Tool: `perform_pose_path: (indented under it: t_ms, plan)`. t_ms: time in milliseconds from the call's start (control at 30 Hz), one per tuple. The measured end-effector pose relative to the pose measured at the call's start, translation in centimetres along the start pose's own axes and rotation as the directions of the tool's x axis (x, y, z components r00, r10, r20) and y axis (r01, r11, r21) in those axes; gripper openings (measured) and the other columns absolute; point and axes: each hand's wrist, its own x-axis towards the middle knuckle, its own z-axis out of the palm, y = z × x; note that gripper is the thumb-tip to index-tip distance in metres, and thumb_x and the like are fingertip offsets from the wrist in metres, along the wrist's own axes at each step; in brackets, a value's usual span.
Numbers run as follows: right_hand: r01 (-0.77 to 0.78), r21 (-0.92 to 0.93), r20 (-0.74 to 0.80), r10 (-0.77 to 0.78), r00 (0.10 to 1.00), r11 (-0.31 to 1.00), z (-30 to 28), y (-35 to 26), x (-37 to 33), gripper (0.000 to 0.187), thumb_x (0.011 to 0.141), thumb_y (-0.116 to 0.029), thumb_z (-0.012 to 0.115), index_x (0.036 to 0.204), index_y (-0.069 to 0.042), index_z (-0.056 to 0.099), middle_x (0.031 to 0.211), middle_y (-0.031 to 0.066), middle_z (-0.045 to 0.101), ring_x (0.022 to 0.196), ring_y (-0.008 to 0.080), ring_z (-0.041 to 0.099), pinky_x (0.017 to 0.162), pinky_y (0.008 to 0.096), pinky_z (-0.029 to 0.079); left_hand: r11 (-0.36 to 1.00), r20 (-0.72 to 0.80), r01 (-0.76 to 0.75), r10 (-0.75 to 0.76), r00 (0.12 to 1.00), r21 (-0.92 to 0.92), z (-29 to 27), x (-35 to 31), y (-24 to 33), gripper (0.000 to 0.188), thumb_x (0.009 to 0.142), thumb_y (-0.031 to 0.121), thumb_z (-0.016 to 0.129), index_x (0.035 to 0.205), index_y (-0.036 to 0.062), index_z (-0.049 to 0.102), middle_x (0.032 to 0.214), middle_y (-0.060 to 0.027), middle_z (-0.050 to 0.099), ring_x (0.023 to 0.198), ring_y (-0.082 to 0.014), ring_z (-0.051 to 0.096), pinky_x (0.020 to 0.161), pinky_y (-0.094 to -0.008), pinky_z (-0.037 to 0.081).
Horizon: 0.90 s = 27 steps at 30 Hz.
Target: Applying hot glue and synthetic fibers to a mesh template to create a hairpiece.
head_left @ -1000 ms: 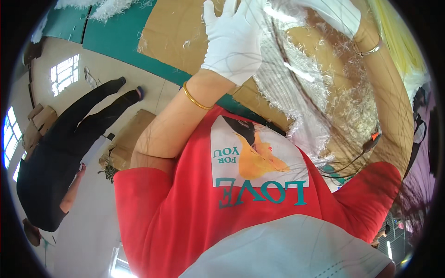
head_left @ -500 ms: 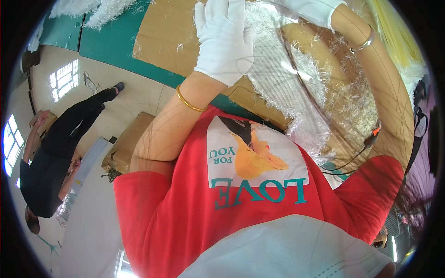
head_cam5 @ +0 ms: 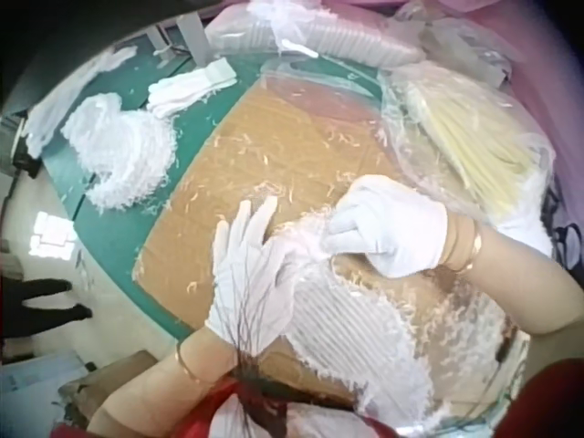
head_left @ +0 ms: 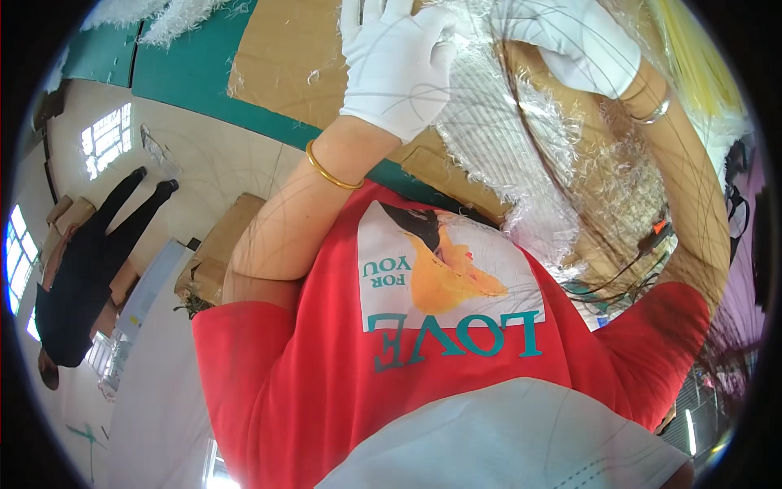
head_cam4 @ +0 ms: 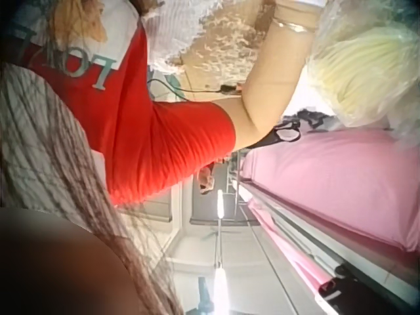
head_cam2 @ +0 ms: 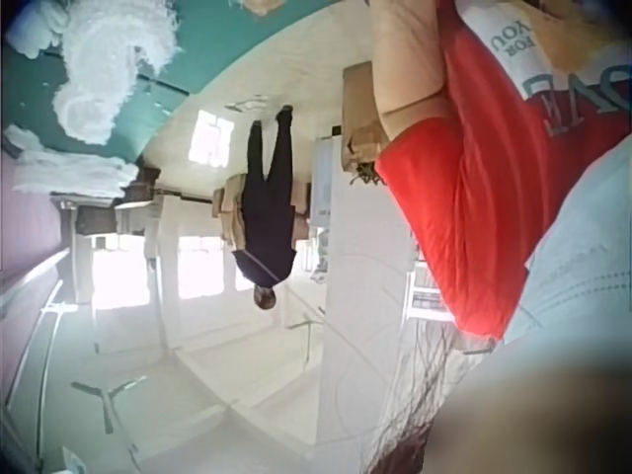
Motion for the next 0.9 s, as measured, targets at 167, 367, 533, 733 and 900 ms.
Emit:
perform_pose_path:
  t_ms: [167,367,533,733,900]
  plan:
    - [-0.141,0.516,-0.107,0.228,0.968,0.845,0.4,1.8,-4.3,0.025,0.082,-0.002,0.063,0.105,-0.004,0.074,0.112,0.0117,0.074,0.106,0.0258,0.067,0.097,0.0383,0.050,0.988,-0.005,-0.145,0.145,0.989,-0.056,2.1,1.1,-2.0,0.057,0.094,0.026,0.057,0.147,0.0053,0.051,0.158,-0.0149,0.044,0.145,-0.0398,0.038,0.118,-0.0615,0.023]
    - [-0.399,0.791,-0.261,0.846,0.465,0.464,2.8,-3.0,-4.5,0.035,0.094,-0.002,0.061,0.127,0.003,0.069,0.119,0.0127,0.074,0.114,0.0203,0.067,0.104,0.0325,0.050,0.892,0.075,-0.435,0.445,0.892,-0.121,-2.1,2.8,0.3,0.070,0.092,0.030,0.061,0.155,0.0043,0.042,0.153,-0.0194,0.048,0.140,-0.0359,0.045,0.116,-0.0590,0.027]
    - [-0.836,0.320,-0.215,0.893,0.394,0.446,3.4,-10.1,-4.5,0.064,0.086,-0.045,0.078,0.136,-0.008,0.064,0.122,0.0167,0.070,0.111,0.0272,0.069,0.096,0.0378,0.054,0.979,0.430,-0.151,0.078,0.900,0.138,-5.7,6.0,3.1,0.080,0.089,0.032,0.068,0.156,0.0008,0.037,0.138,-0.0258,0.056,0.128,-0.0379,0.055,0.112,-0.0485,0.038]
    - [-0.917,0.120,-0.191,0.915,0.355,0.380,7.4,-10.7,-4.0,0.047,0.082,-0.031,0.078,0.120,-0.005,0.068,0.106,0.0197,0.067,0.099,0.0386,0.067,0.087,0.0463,0.055,0.766,0.605,0.128,0.380,0.700,-0.630,-3.2,11.7,0.1,0.061,0.097,0.042,0.067,0.134,-0.0058,0.061,0.119,-0.0215,0.071,0.106,-0.0332,0.067,0.097,-0.0369,0.050]
    - [-0.853,0.144,-0.119,0.865,0.488,0.501,6.9,-10.0,-4.9,0.035,0.085,-0.021,0.071,0.115,-0.003,0.069,0.097,0.0224,0.068,0.094,0.0417,0.068,0.085,0.0469,0.054,0.779,0.852,0.434,0.235,0.468,-0.453,-2.8,15.2,-1.4,0.064,0.107,0.053,0.047,0.122,-0.0046,0.069,0.107,-0.0156,0.076,0.093,-0.0246,0.071,0.081,-0.0334,0.055]
